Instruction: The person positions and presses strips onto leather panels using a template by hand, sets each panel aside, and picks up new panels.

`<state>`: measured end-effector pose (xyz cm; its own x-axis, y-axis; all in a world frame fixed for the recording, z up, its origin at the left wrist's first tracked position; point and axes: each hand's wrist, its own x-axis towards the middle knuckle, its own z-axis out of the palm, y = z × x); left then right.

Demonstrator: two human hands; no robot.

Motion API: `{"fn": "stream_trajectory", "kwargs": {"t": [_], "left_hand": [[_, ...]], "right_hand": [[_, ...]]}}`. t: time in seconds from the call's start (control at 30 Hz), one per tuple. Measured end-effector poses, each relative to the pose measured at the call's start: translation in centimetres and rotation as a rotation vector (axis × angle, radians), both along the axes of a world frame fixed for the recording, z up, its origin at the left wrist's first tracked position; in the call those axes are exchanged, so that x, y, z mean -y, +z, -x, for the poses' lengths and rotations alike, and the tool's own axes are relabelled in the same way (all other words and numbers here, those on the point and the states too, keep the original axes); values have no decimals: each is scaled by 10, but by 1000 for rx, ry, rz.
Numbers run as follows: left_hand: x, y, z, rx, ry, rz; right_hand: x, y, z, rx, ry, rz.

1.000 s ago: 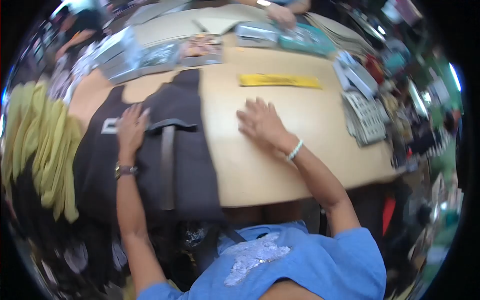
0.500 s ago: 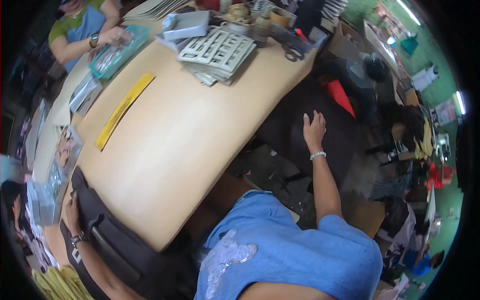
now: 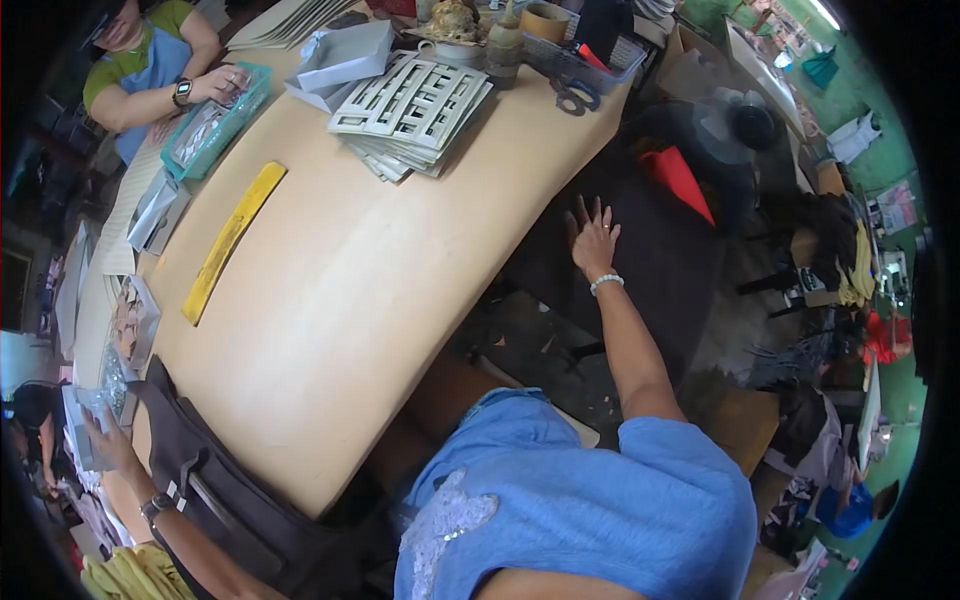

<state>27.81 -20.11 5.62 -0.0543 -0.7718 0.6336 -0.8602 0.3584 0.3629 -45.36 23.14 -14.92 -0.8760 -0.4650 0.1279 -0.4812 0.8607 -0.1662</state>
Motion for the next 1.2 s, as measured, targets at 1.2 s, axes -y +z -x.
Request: {"fn": "stream_trajectory", "kwargs": {"t": [1.2], "left_hand": [[-329, -14, 408, -422, -1086, -874]], "right_hand": [[30, 237, 0, 707, 73, 1741]]}}
